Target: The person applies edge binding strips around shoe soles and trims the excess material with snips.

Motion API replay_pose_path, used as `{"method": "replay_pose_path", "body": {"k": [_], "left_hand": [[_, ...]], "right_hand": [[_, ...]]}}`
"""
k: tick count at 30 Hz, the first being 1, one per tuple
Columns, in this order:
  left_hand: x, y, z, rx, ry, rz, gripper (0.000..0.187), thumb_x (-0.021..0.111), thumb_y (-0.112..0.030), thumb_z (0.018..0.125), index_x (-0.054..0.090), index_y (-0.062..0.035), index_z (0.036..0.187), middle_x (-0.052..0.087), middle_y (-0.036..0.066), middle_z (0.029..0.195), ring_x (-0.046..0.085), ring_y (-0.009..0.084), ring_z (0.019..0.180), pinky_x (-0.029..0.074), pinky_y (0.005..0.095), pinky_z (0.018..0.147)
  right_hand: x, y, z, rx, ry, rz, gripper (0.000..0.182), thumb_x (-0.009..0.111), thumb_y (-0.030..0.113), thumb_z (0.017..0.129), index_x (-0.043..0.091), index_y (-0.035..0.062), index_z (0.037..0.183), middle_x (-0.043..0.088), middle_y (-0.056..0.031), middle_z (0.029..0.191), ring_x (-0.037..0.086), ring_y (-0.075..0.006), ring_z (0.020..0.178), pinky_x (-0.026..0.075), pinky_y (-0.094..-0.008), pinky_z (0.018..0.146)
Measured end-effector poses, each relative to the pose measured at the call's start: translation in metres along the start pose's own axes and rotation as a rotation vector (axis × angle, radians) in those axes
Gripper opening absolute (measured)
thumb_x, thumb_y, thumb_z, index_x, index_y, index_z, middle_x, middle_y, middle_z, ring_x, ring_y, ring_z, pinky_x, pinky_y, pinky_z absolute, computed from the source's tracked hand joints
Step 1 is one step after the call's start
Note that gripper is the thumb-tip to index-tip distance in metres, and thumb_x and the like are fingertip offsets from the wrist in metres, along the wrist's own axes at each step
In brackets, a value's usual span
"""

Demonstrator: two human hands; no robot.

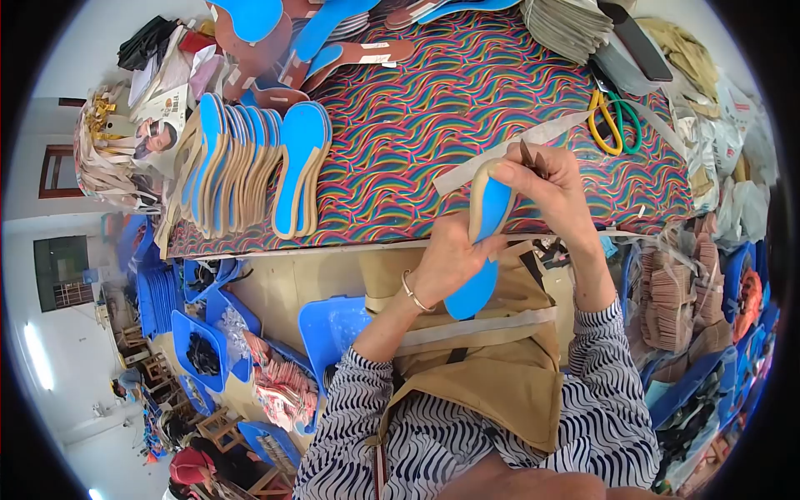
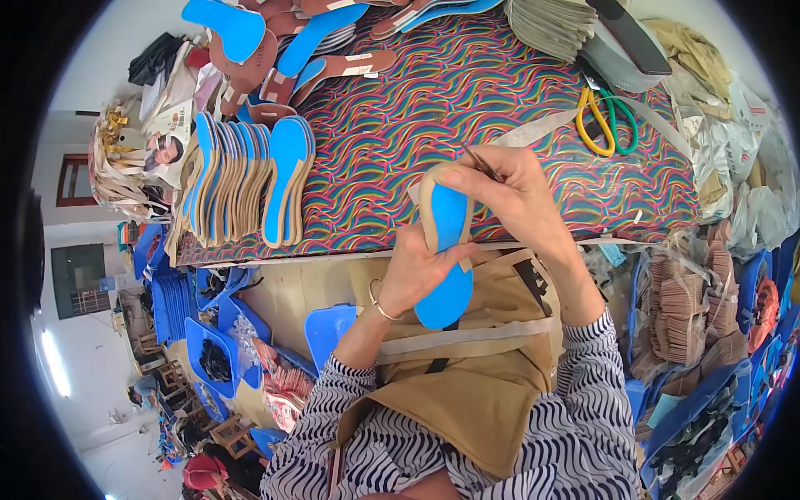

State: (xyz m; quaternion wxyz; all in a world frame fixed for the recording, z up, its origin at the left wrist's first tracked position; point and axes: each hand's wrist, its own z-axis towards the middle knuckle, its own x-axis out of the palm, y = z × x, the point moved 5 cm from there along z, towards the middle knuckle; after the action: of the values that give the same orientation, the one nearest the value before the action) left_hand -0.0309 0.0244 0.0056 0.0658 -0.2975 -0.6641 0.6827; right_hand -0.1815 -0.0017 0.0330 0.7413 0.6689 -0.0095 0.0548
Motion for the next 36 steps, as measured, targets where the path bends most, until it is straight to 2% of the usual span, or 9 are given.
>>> {"method": "replay_pose_path", "body": {"k": [5,9,12,14,18,23,26,29,36], "left_hand": [[-0.002,0.003,0.002,-0.020,0.016,-0.035,0.016,0.071,-0.010,0.079,0.062,0.0025,0.085,0.064,0.016,0.070,0.065,0.0287,0.062,0.049,0.0372,0.056],[0.001,-0.003,0.004,0.065,-0.040,0.118,0.017,0.071,-0.008,0.079,0.062,0.0028,0.089,0.064,0.016,0.072,0.065,0.0307,0.063,0.051,0.0378,0.058],[0.000,0.003,0.004,0.059,-0.061,0.126,0.019,0.072,-0.008,0.079,0.062,0.0027,0.090,0.064,0.016,0.072,0.066,0.0303,0.065,0.051,0.0371,0.058],[0.000,0.004,0.004,0.082,-0.051,0.135,0.020,0.073,-0.008,0.078,0.062,0.0027,0.091,0.064,0.016,0.071,0.066,0.0295,0.065,0.051,0.0366,0.058],[0.012,-0.010,0.008,0.033,0.156,-0.312,0.026,0.079,-0.014,0.075,0.063,0.0017,0.088,0.066,0.012,0.071,0.067,0.0239,0.064,0.052,0.0329,0.056],[0.040,0.004,0.005,0.104,0.696,-0.929,0.045,0.080,-0.036,0.077,0.062,0.0006,0.094,0.067,0.012,0.073,0.064,0.0199,0.061,0.052,0.0284,0.056],[0.030,-0.010,0.002,-0.032,0.515,-1.202,0.074,0.047,-0.062,0.093,0.052,0.0048,0.124,0.065,0.016,0.075,0.064,0.0225,0.060,0.052,0.0290,0.055],[0.023,-0.012,-0.001,-0.353,0.096,-1.170,0.062,0.041,-0.052,0.099,0.053,0.0049,0.120,0.064,0.017,0.072,0.065,0.0260,0.059,0.054,0.0319,0.055],[0.000,0.006,0.001,-0.109,-0.046,-0.645,0.044,0.043,-0.039,0.102,0.063,0.0010,0.099,0.067,0.012,0.078,0.068,0.0202,0.065,0.057,0.0306,0.057]], "right_hand": [[0.001,0.004,-0.003,0.079,0.030,0.133,0.017,0.072,0.014,0.086,0.064,-0.0005,0.085,0.045,0.0080,0.066,0.032,0.0003,0.058,0.023,-0.0212,0.048],[0.004,0.013,-0.006,-0.065,-0.041,-0.286,0.014,0.073,0.014,0.083,0.069,0.0005,0.080,0.046,0.0040,0.064,0.037,-0.0030,0.059,0.028,-0.0231,0.050],[-0.002,-0.003,-0.004,-0.145,-0.072,-0.105,0.014,0.070,0.015,0.087,0.070,0.0010,0.086,0.048,0.0055,0.065,0.034,-0.0027,0.056,0.025,-0.0226,0.048],[-0.006,-0.025,-0.006,0.135,-0.030,0.338,0.023,0.063,0.022,0.093,0.069,-0.0002,0.095,0.050,0.0063,0.066,0.035,-0.0008,0.055,0.024,-0.0202,0.047],[0.007,-0.032,0.003,0.144,-0.048,0.513,0.044,0.051,0.041,0.099,0.064,-0.0010,0.098,0.059,-0.0003,0.077,0.047,-0.0062,0.060,0.042,-0.0215,0.054],[0.023,-0.062,0.009,0.152,0.133,0.927,0.037,0.060,0.042,0.094,0.061,0.0052,0.096,0.053,0.0009,0.075,0.047,-0.0065,0.060,0.042,-0.0202,0.052],[0.008,-0.052,0.011,0.063,-0.024,0.782,0.022,0.069,0.028,0.090,0.058,0.0091,0.086,0.049,0.0047,0.068,0.041,-0.0008,0.055,0.028,-0.0171,0.044],[0.001,-0.032,0.007,0.032,-0.078,0.498,0.018,0.067,0.022,0.092,0.061,0.0072,0.084,0.053,0.0066,0.067,0.039,0.0010,0.052,0.027,-0.0180,0.044],[0.006,-0.032,-0.001,0.073,-0.111,0.253,0.016,0.066,0.018,0.092,0.064,0.0025,0.091,0.057,0.0057,0.071,0.045,0.0000,0.060,0.033,-0.0190,0.050]]}}
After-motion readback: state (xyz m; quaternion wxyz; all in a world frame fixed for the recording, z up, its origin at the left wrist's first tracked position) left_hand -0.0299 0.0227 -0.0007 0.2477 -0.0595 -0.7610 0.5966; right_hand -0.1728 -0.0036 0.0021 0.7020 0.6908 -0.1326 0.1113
